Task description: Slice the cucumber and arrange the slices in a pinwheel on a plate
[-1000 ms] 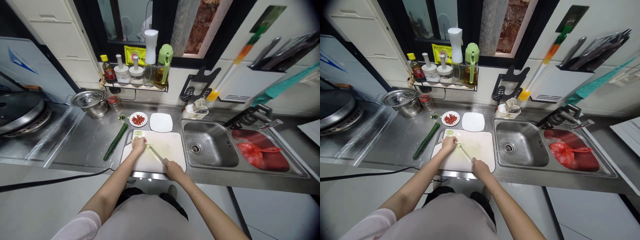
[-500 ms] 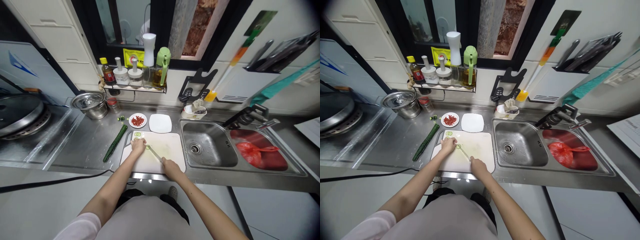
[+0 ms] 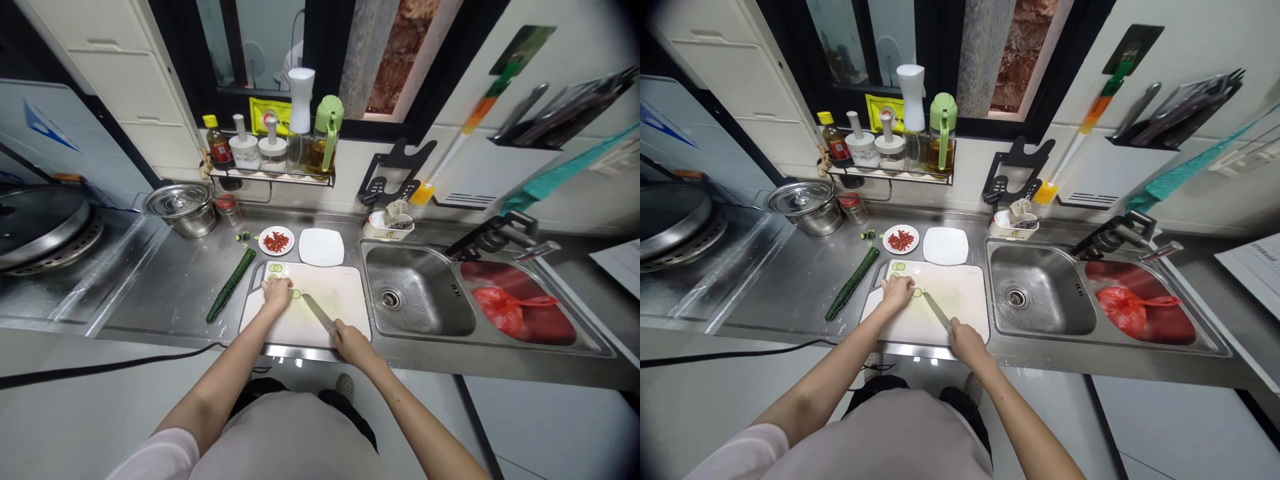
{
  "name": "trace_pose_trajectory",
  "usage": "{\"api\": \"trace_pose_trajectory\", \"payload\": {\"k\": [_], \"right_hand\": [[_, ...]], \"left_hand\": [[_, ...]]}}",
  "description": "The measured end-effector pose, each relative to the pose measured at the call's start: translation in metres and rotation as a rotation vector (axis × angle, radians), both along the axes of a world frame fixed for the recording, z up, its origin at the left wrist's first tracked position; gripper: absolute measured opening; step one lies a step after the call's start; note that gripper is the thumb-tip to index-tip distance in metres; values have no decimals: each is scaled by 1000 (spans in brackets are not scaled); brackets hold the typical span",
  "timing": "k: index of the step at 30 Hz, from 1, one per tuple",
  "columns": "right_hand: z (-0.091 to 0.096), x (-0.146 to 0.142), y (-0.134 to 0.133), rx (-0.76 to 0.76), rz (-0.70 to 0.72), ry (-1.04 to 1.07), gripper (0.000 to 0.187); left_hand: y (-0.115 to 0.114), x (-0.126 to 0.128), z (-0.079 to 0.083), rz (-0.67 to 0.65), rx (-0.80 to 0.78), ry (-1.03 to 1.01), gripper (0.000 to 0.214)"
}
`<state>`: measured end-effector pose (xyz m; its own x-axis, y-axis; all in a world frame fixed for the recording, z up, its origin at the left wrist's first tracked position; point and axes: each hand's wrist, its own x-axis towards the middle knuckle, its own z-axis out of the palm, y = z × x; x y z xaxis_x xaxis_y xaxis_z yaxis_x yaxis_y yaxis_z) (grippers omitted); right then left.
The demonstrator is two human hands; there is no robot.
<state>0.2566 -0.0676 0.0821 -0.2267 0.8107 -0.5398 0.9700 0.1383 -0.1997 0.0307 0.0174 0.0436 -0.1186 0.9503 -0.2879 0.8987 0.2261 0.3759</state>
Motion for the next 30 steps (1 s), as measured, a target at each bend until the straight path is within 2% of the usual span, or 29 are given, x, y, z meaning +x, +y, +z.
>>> {"api": "trace_pose_trajectory", "payload": {"k": [4,8,13,17,20,24,30], "right_hand": [[-1,8,9,91,-145,34,20],[0,12,17,118,-198,13,24],[-2,10,23,99,-210,-32,28],[-6,9,26,93,-201,-38,28],[-9,9,27,103,-204,-34,29],[-10,8,28,95,-200,-55,32],[-8,6,28,95,-186,-58,31]], "left_hand": [[-7,2,0,-50,16,15,22],[-10,4,-1,-62,44,12,17],[-13,10,4,-1,46,-49,8],[-27,8,9,102,48,-221,7],[-43,-6,7,209,69,-302,10],[-59,-37,0,379,60,-272,11],[-61,-65,-8,453,64,-228,12]]}}
